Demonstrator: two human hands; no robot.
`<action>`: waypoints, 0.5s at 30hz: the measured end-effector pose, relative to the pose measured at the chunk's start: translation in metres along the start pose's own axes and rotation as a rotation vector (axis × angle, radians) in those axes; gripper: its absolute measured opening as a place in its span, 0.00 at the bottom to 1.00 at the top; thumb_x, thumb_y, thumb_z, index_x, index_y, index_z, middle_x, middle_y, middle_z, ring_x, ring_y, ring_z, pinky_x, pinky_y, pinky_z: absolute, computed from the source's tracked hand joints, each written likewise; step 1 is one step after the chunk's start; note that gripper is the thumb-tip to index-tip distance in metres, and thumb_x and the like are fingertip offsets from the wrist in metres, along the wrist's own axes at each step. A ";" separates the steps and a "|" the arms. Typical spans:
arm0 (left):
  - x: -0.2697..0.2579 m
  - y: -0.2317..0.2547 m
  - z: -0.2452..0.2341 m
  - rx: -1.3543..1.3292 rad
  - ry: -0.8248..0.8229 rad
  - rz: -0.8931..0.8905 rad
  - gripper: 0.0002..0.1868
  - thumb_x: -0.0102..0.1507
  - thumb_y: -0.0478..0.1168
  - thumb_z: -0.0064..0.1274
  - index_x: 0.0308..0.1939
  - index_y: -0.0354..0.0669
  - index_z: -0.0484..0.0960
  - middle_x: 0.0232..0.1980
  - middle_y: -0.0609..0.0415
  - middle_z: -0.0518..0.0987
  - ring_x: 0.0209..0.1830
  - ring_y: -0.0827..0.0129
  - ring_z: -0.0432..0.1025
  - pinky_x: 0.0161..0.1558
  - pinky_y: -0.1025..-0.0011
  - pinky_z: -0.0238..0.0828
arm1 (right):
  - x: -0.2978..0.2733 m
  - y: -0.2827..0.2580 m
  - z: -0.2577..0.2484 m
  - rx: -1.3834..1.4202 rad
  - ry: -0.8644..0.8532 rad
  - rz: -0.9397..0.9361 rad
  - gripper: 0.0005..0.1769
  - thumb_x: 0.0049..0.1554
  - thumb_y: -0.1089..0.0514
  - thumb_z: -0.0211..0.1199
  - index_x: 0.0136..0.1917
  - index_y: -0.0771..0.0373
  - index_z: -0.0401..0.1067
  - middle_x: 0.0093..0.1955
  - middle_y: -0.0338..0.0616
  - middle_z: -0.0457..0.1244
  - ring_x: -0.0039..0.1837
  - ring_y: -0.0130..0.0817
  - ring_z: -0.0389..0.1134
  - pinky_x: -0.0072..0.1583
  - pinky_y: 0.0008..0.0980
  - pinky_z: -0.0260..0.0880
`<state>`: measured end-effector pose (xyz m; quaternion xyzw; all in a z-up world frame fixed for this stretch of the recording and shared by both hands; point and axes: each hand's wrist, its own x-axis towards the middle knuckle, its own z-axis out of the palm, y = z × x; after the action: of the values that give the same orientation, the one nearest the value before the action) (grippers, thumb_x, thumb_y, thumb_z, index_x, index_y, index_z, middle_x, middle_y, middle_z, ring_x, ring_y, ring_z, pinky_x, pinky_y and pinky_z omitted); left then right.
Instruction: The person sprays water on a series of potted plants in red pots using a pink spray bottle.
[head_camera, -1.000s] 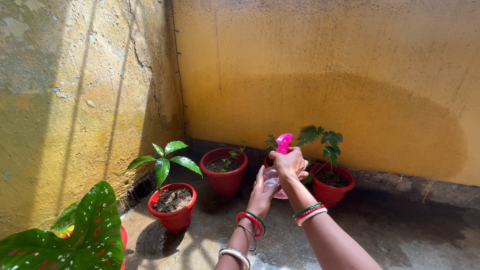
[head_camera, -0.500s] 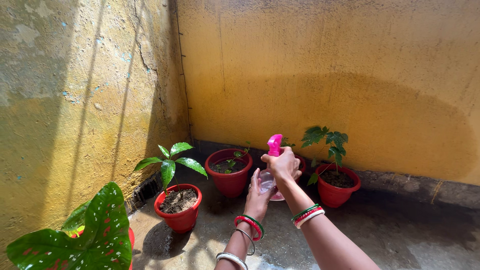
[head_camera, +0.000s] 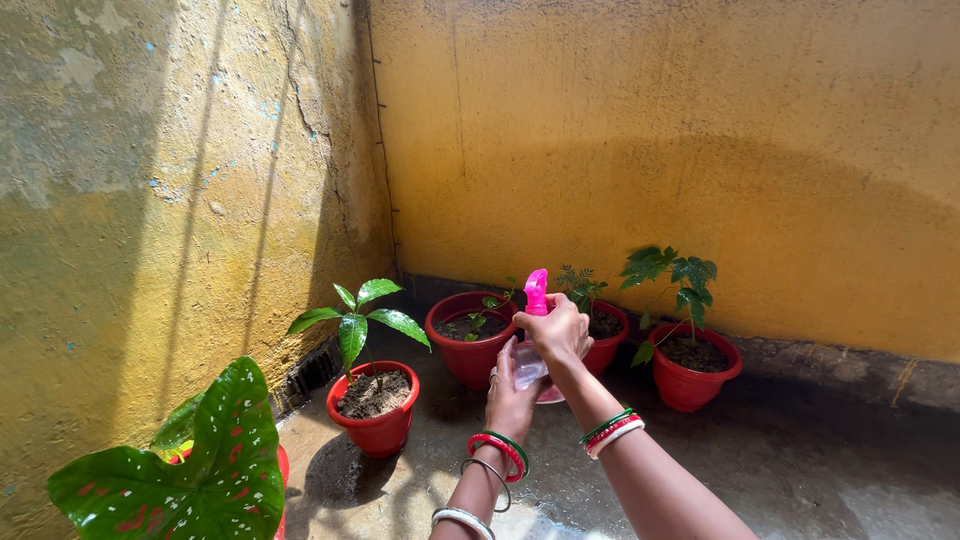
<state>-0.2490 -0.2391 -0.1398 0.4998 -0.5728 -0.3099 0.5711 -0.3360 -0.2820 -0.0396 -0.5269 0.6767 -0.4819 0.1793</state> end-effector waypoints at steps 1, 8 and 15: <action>-0.001 0.001 -0.002 0.006 0.003 0.000 0.50 0.55 0.50 0.67 0.77 0.54 0.56 0.70 0.46 0.69 0.69 0.58 0.69 0.66 0.62 0.67 | -0.001 -0.001 0.000 0.004 -0.017 -0.010 0.33 0.38 0.45 0.78 0.57 0.50 0.77 0.47 0.39 0.74 0.52 0.37 0.75 0.56 0.42 0.72; -0.009 0.011 -0.013 0.120 0.067 -0.027 0.48 0.54 0.49 0.67 0.75 0.55 0.59 0.67 0.46 0.71 0.67 0.55 0.69 0.65 0.60 0.67 | -0.004 -0.001 0.007 0.024 -0.112 -0.133 0.32 0.39 0.45 0.77 0.57 0.54 0.78 0.47 0.40 0.74 0.49 0.35 0.76 0.55 0.37 0.74; -0.015 0.018 -0.035 0.194 0.128 -0.175 0.48 0.49 0.51 0.71 0.71 0.59 0.65 0.62 0.46 0.72 0.64 0.52 0.70 0.62 0.58 0.67 | -0.001 0.004 0.039 0.093 -0.220 -0.163 0.37 0.37 0.45 0.79 0.59 0.56 0.77 0.48 0.42 0.74 0.49 0.34 0.76 0.54 0.37 0.73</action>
<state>-0.2212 -0.2120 -0.1230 0.6193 -0.5168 -0.2693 0.5262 -0.3086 -0.2988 -0.0618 -0.6208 0.5849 -0.4650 0.2372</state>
